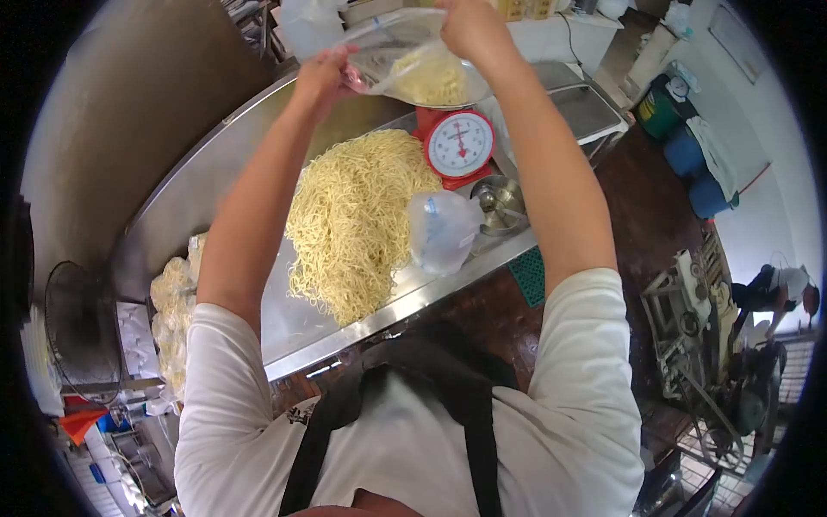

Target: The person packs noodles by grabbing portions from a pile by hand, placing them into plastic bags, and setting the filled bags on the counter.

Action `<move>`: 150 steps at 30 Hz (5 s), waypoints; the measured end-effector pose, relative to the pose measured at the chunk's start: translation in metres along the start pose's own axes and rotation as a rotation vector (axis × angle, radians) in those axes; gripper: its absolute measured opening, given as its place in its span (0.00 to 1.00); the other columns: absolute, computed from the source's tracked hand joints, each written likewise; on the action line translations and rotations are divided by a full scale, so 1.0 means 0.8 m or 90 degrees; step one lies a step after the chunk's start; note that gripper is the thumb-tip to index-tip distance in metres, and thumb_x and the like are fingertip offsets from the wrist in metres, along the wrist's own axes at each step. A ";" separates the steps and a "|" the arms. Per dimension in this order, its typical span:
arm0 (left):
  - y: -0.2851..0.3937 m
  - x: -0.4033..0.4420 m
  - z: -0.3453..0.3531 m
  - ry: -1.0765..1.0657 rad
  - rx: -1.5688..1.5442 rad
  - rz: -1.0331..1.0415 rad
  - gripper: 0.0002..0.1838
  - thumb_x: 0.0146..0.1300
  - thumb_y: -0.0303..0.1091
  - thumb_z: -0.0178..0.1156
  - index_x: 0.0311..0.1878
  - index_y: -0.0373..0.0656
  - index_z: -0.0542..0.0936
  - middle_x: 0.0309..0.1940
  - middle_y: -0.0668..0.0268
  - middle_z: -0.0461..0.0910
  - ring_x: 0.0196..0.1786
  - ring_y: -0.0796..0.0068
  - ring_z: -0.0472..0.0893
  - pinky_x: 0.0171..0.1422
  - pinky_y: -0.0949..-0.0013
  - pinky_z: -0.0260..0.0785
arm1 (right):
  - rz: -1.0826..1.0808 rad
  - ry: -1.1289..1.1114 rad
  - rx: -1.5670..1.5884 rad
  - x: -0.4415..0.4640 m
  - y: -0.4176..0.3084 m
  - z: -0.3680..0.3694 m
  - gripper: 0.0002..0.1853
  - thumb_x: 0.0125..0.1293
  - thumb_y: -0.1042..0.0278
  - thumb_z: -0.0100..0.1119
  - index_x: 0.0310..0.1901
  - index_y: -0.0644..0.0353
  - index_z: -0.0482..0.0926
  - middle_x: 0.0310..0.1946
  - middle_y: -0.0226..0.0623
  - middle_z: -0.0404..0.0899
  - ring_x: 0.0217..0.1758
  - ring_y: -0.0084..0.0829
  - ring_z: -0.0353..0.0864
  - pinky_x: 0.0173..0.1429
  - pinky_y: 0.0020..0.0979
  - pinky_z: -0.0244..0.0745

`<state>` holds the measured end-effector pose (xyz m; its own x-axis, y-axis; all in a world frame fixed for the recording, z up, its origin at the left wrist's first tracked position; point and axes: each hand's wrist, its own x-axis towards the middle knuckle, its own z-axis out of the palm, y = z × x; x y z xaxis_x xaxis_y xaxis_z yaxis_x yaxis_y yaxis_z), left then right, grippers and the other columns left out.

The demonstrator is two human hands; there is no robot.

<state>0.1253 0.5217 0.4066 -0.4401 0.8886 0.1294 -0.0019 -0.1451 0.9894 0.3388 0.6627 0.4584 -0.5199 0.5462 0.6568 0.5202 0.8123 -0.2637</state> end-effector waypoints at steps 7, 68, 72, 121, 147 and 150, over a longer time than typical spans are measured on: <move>-0.026 0.013 0.026 0.004 0.040 -0.036 0.15 0.73 0.38 0.51 0.54 0.39 0.79 0.24 0.64 0.78 0.23 0.71 0.81 0.32 0.60 0.81 | 0.043 0.016 0.224 -0.104 0.003 -0.045 0.14 0.63 0.70 0.56 0.49 0.62 0.82 0.32 0.44 0.85 0.34 0.39 0.85 0.43 0.37 0.80; -0.192 -0.489 -0.254 0.010 0.209 -0.316 0.24 0.67 0.46 0.63 0.58 0.37 0.78 0.32 0.57 0.83 0.39 0.67 0.80 0.52 0.65 0.71 | 0.467 -0.376 1.370 -0.240 -0.505 0.146 0.07 0.74 0.63 0.52 0.45 0.56 0.74 0.32 0.29 0.76 0.34 0.28 0.77 0.37 0.32 0.74; -0.252 -0.496 -0.273 -0.095 0.567 -0.305 0.17 0.67 0.41 0.57 0.47 0.35 0.79 0.36 0.43 0.82 0.43 0.45 0.82 0.51 0.53 0.73 | 0.081 -0.085 1.292 -0.089 -0.490 0.091 0.08 0.71 0.69 0.49 0.46 0.58 0.76 0.34 0.34 0.78 0.28 0.27 0.77 0.33 0.28 0.77; -0.239 -0.572 -0.303 0.042 0.401 -0.343 0.15 0.60 0.29 0.61 0.50 0.37 0.77 0.27 0.54 0.80 0.26 0.60 0.80 0.30 0.59 0.71 | -0.096 -0.701 -0.212 -0.287 -0.373 0.309 0.18 0.68 0.75 0.48 0.58 0.68 0.74 0.56 0.51 0.77 0.59 0.43 0.77 0.66 0.45 0.71; -0.173 -0.523 -0.303 0.325 -0.285 -0.272 0.17 0.74 0.38 0.55 0.56 0.37 0.78 0.17 0.76 0.65 0.16 0.84 0.62 0.22 0.76 0.55 | -0.269 -0.876 0.305 -0.454 -0.350 0.337 0.16 0.63 0.68 0.60 0.52 0.59 0.78 0.44 0.49 0.79 0.48 0.49 0.79 0.56 0.41 0.73; -0.158 -0.516 -0.288 0.163 0.069 -0.286 0.19 0.72 0.39 0.57 0.57 0.34 0.77 0.25 0.66 0.79 0.26 0.76 0.75 0.33 0.71 0.69 | -0.246 -0.923 0.388 -0.384 -0.383 0.297 0.12 0.68 0.63 0.57 0.49 0.59 0.77 0.39 0.50 0.80 0.44 0.50 0.79 0.53 0.42 0.74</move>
<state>0.1002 0.0733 0.2133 -0.6226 0.7163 -0.3151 -0.1540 0.2827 0.9468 0.1784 0.2948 0.1695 -0.9014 -0.2633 -0.3436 0.0648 0.7027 -0.7085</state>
